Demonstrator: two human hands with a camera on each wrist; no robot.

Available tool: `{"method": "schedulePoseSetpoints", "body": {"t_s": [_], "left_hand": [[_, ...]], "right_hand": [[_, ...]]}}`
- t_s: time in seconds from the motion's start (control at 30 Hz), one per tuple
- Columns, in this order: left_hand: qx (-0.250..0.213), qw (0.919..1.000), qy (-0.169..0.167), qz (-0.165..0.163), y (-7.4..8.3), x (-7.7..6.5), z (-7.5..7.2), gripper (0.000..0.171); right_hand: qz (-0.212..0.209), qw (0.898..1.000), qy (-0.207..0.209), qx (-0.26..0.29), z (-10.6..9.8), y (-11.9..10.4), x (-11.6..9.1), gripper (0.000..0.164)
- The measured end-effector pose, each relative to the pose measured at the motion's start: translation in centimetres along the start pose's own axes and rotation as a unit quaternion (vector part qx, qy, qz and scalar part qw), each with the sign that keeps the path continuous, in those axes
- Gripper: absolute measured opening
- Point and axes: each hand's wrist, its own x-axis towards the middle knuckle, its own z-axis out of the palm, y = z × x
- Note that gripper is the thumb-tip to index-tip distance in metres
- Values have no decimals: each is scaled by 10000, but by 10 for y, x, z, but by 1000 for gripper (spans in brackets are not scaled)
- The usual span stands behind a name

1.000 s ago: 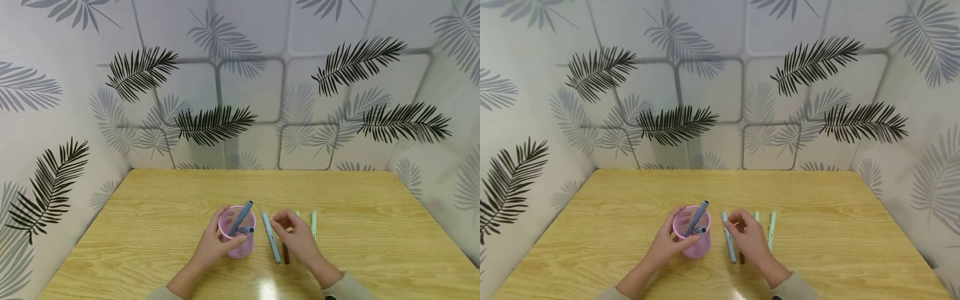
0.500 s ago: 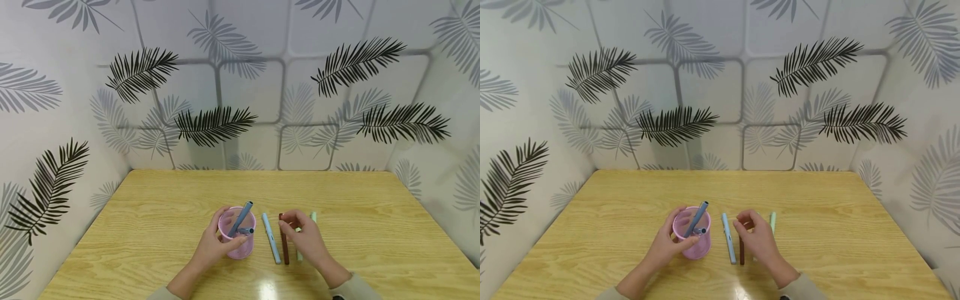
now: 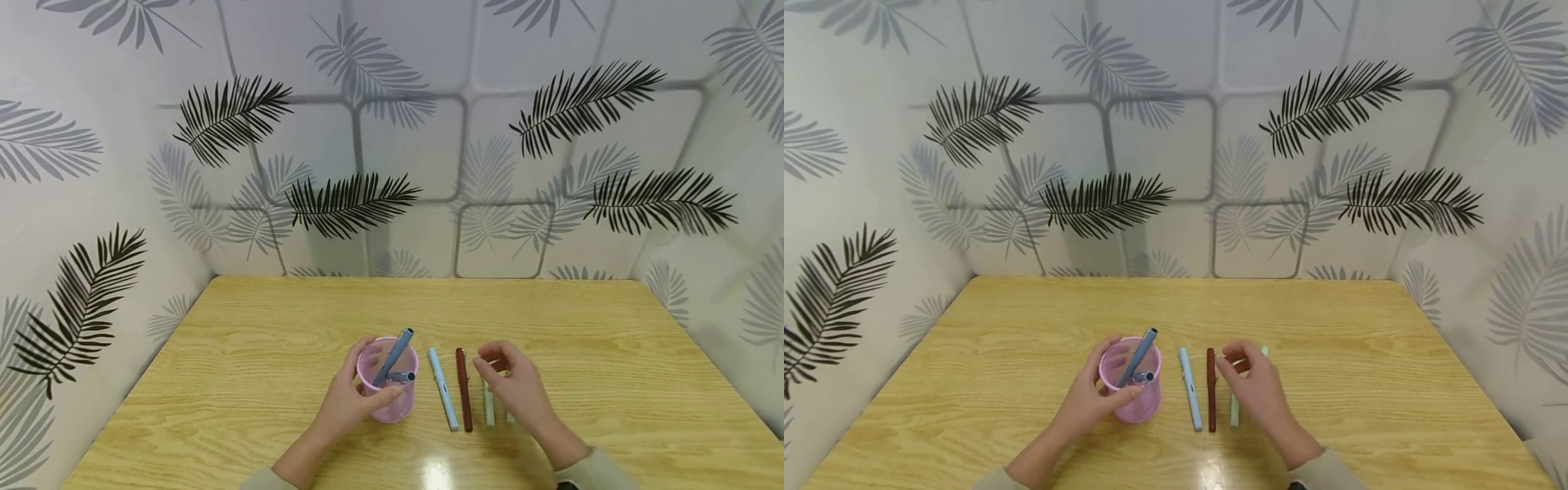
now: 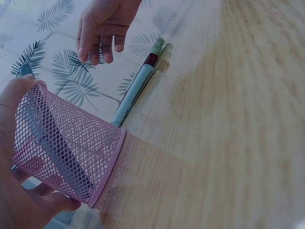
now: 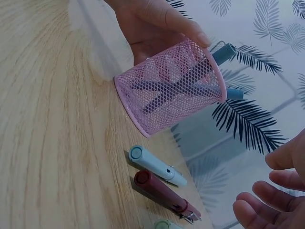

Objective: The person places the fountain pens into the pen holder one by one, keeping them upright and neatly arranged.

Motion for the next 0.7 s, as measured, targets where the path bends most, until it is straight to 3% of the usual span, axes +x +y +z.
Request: {"method": "schedulePoseSetpoints", "body": {"t_s": [0.23,0.47,0.6,0.7], "left_hand": [[-116,9999,-37,-50,10,-2,0,82],[-86,9998,-133,-134,32,-7,0,83],[-133,9998,-138,-73,30,-7,0,82],[-168,9998,-98,-48,18,-4,0,82]], "right_hand": [[-235,9940,241,-1044,-14,7,5,22],[40,9891,239,-1454,-26,16,7,28],[194,9869,233,-1582,-29,20,9,27],[322,9851,226,-1676,-31,24,11,27]]}}
